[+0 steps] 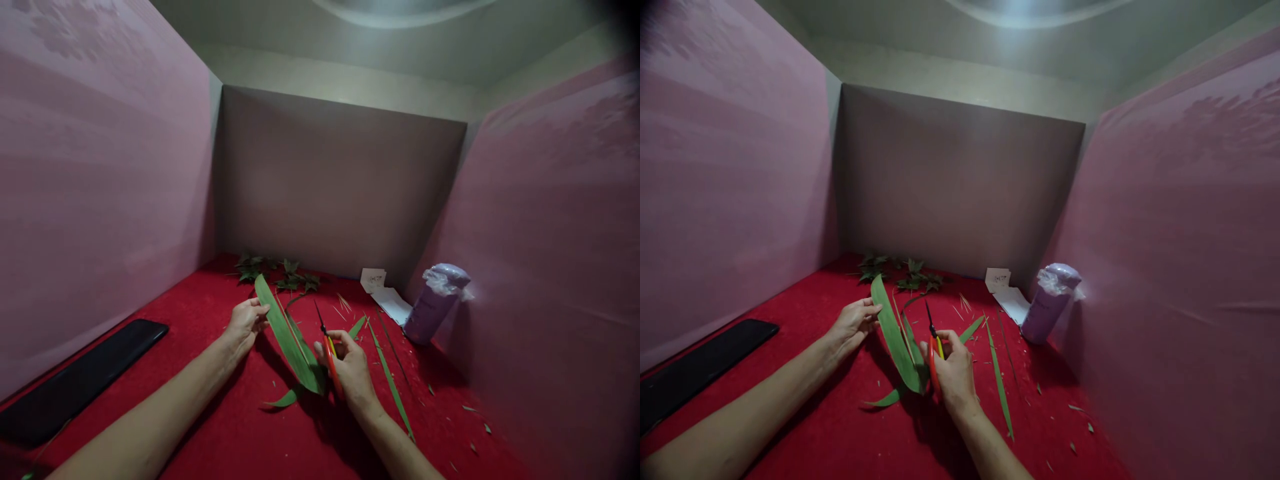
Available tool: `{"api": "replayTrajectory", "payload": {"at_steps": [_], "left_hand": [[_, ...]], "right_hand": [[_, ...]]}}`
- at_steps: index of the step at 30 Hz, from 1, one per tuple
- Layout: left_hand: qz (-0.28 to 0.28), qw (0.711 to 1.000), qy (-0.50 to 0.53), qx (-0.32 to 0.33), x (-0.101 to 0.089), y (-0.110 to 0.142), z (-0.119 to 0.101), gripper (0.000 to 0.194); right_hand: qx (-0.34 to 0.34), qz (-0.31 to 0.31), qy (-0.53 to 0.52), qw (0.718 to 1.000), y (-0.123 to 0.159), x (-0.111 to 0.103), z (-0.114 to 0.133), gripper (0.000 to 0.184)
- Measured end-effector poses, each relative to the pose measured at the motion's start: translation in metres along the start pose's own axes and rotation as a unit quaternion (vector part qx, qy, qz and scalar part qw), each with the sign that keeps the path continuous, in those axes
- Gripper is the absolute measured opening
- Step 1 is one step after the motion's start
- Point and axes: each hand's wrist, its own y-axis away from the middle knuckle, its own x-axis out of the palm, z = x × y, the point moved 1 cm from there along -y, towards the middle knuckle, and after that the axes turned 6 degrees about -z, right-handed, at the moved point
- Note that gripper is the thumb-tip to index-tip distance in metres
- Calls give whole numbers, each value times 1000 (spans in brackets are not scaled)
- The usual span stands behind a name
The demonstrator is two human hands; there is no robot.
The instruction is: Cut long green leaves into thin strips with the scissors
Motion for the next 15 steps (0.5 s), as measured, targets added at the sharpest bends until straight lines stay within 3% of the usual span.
{"api": "replayTrajectory", "payload": {"at_steps": [8,15], "left_hand": [[-36,999,26,28,-4,-5,-5,12],[-61,997,24,47,-2,1,-9,12]], "right_hand": [[72,27,-85,993,-3,2,0,45],[75,42,-130,988,-1,2,3,47]]}}
